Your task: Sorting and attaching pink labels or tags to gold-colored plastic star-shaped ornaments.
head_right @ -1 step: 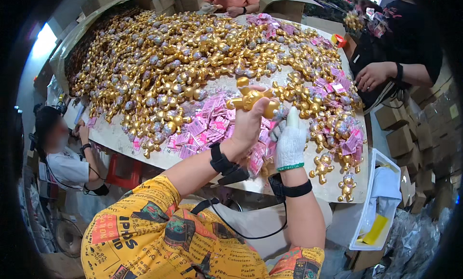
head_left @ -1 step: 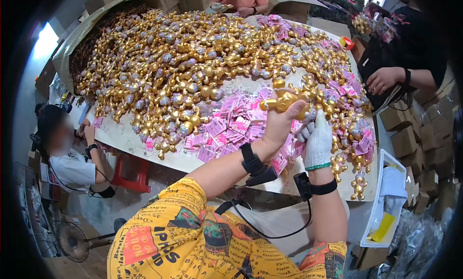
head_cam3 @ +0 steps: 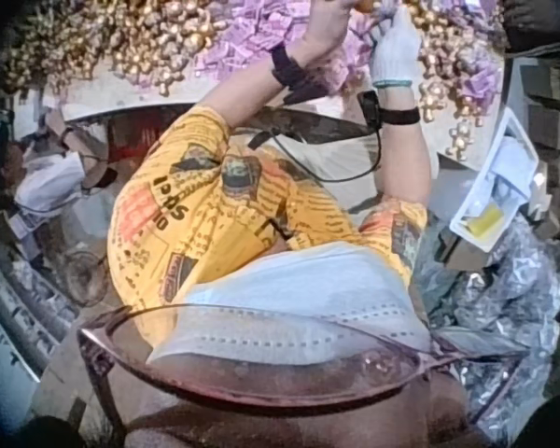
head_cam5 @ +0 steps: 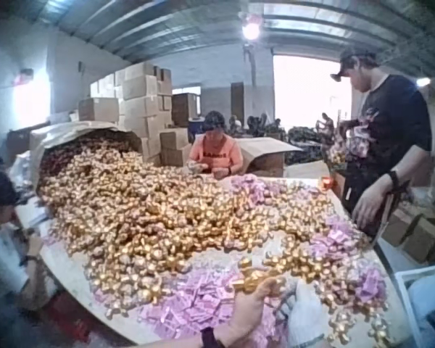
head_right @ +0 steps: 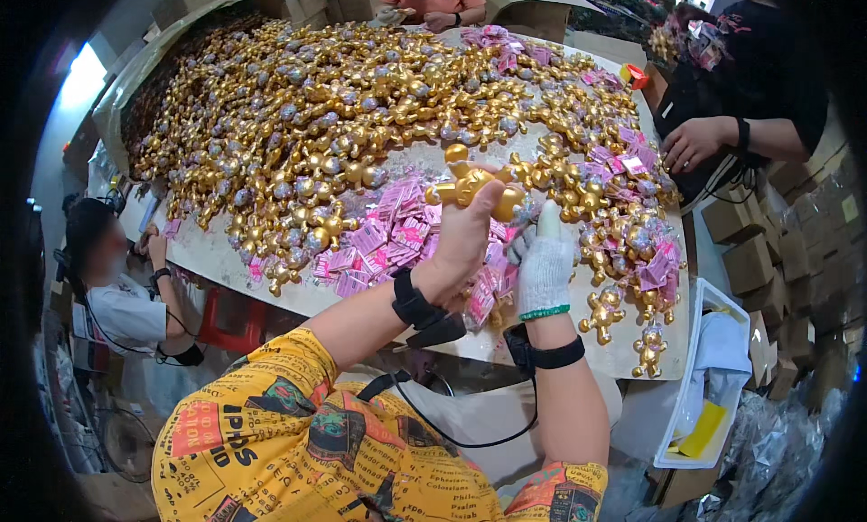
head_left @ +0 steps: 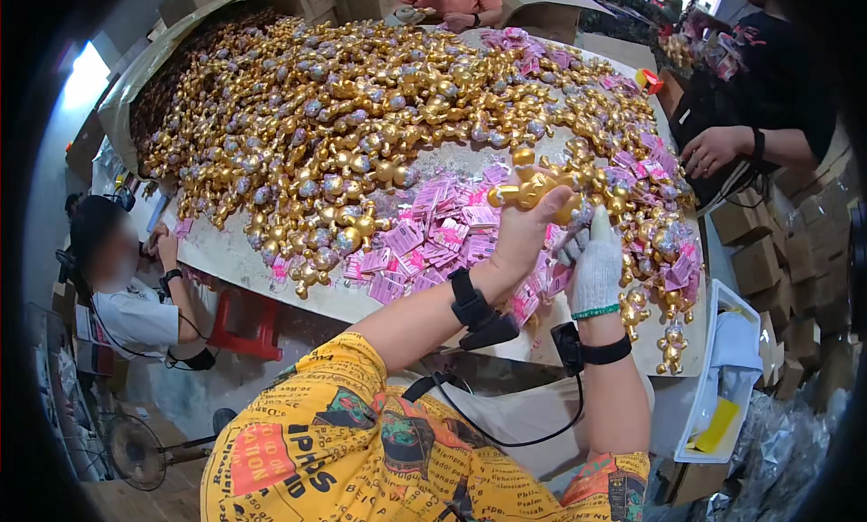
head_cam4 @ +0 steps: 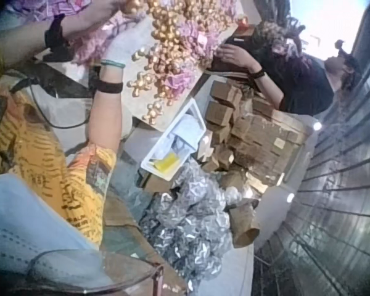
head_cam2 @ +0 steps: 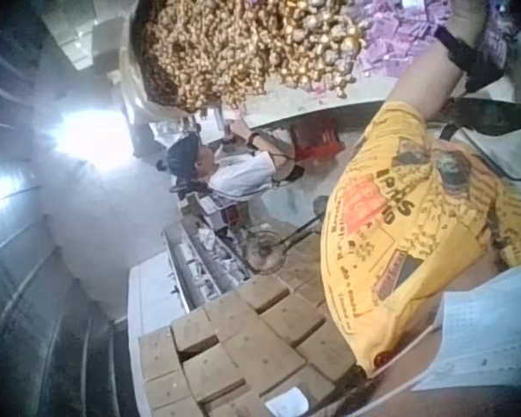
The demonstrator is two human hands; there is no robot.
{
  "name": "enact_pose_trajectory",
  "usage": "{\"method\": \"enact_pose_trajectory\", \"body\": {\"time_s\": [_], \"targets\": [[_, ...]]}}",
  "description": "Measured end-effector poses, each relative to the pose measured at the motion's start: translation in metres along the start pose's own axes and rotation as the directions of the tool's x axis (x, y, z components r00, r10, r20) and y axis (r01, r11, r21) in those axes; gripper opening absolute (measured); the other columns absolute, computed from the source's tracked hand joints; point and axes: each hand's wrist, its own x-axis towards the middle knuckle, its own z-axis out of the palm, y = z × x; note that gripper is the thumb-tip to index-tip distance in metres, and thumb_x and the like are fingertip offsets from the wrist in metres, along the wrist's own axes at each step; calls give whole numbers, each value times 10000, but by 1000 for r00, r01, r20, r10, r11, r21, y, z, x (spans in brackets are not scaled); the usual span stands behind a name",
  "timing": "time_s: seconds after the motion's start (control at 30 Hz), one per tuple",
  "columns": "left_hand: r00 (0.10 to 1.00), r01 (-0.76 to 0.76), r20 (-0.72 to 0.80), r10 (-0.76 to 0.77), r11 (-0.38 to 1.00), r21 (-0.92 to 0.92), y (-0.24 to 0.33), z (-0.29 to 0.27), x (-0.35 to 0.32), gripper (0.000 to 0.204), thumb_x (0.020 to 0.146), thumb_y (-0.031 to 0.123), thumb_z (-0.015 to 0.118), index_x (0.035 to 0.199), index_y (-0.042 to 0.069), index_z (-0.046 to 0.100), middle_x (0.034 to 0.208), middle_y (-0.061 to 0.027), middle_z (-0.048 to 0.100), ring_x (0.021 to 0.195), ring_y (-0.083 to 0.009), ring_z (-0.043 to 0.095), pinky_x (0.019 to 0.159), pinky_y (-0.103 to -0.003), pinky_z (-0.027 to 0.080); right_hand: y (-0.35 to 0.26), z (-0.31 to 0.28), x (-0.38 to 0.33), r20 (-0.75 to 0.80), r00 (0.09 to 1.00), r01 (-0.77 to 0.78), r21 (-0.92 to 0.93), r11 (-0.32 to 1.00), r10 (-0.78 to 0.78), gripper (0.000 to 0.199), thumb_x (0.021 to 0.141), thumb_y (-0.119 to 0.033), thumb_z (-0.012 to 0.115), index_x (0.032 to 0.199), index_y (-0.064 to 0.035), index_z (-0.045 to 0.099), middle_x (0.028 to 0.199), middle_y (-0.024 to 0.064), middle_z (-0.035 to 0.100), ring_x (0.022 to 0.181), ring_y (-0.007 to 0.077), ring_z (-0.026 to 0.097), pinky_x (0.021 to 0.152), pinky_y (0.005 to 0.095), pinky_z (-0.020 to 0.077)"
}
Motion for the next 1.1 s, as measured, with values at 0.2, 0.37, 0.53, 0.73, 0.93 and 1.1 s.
{"method": "enact_pose_trajectory", "body": {"time_s": [0.2, 0.37, 0.53, 0.73, 0.93, 1.1], "targets": [[941, 292, -118, -316, 938, -184, 4, 1, -1, 237, 804, 223, 659, 945, 57, 565, 860, -5, 584, 799, -95, 560, 718, -238, 441, 3, -4, 4, -12, 1000, -5, 43, 999, 5, 322, 926, -355, 411, 787, -90, 531, 487, -54, 301, 381, 67, 284, 362, 230, 235], [883, 410, -111, -456, 864, -291, 13, -2, -3, 244, 793, 242, 668, 940, 74, 569, 860, -7, 586, 796, -110, 566, 713, -256, 454, 3, 0, 4, 12, 1000, 16, 0, 1000, -16, 345, 928, -339, 408, 676, -111, 465, 489, -48, 302, 385, 78, 291, 362, 235, 237], [842, 457, -162, -514, 841, -291, 14, -2, -4, 254, 798, 247, 659, 958, 76, 559, 888, -25, 587, 816, -135, 574, 730, -273, 471, 6, -3, 6, -11, 995, 94, 5, 996, -94, 390, 938, -334, 384, 620, -107, 386, 503, -21, 323, 441, 86, 320, 429, 238, 284], [865, 396, -147, -480, 832, -389, 18, 1, 1, 257, 846, 246, 577, 1034, 80, 521, 955, -43, 567, 865, -160, 556, 778, -334, 461, 1, -7, 2, 55, 982, 185, -109, 977, -180, 390, 948, -307, 357, 970, 17, 574, 578, -23, 420, 505, 88, 415, 492, 220, 364], [860, 440, -127, -494, 845, -303, 11, -2, 3, 235, 847, 215, 546, 1026, 70, 501, 971, -42, 558, 863, -146, 546, 751, -311, 443, -2, -2, -5, 216, 905, 418, -296, 859, -366, 336, 950, -238, 363, 1134, -5, 520, 668, -20, 490, 571, 60, 436, 543, 202, 383], [955, 257, -137, -262, 965, -54, 13, 10, -2, 360, 824, 126, 514, 1164, 35, 441, 1069, -60, 520, 946, -135, 520, 834, -295, 417, 1, -7, 4, 83, 977, 195, 17, 981, -195, 357, 945, -286, 383, 809, -9, 564, 629, 17, 522, 521, 92, 461, 496, 236, 398]]}}
